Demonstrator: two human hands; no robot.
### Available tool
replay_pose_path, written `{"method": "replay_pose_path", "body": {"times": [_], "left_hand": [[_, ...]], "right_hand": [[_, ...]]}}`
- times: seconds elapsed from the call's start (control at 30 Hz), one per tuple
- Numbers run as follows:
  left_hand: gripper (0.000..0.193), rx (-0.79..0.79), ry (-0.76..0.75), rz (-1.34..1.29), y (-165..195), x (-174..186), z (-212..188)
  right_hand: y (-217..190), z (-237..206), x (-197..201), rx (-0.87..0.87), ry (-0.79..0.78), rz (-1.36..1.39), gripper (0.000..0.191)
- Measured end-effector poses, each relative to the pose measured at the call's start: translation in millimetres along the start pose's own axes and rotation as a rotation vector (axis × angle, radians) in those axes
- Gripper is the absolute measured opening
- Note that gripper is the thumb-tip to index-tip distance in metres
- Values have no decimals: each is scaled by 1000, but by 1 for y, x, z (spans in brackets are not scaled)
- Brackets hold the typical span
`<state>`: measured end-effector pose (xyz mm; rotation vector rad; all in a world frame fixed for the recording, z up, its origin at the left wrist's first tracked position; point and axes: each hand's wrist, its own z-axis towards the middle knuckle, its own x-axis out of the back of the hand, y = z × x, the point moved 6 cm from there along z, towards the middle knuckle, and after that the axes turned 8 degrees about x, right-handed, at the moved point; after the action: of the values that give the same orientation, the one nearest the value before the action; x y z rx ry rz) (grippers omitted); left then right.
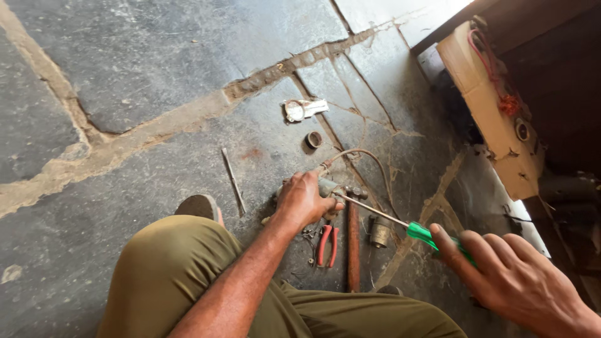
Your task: The person sits on a stone-tiled floor and uses a green screwdriver to tighten screws on a cylindrical metal electrical device. They repeatedly adjust the device, reposition wires, and tighten fasteners while other tools and parts lie nearby.
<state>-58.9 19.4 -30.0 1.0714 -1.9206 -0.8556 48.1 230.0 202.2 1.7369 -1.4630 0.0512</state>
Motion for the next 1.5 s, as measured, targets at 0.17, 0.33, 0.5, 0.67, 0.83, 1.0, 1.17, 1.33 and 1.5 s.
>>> {"method": "replay_pose_path", "body": {"times": [0.17, 0.33, 0.5, 0.67, 0.83, 1.0, 1.17, 1.33, 1.5], "left_hand": [[66, -67, 75, 16, 0, 7, -3], [66, -23, 30, -48, 0, 2, 2], [63, -18, 16, -23, -1, 2, 4], [67, -26, 70, -26, -3, 8, -2], [55, -107, 78, -22, 3, 13, -4], [69, -58, 47, -56, 0, 18, -7], [70, -117, 110, -17, 6, 25, -12], [57, -98, 105, 9, 7, 24, -14], [59, -62, 78, 61, 3, 23, -10]], "right_hand": [[14, -11, -57, -1133, -68, 1608, 40], [17, -17, -59, -966, -103, 1325, 37], [12, -3, 17, -51, 293, 161, 60], [31, 6, -11, -794, 46, 853, 40], [21, 1, -28, -1088, 218, 1574, 37], [20, 7, 12, -310, 490, 735, 34], [17, 14, 15, -257, 542, 441, 50], [17, 13, -30, -1235, 150, 1726, 43], [18, 17, -3, -864, -6, 1213, 70]]}}
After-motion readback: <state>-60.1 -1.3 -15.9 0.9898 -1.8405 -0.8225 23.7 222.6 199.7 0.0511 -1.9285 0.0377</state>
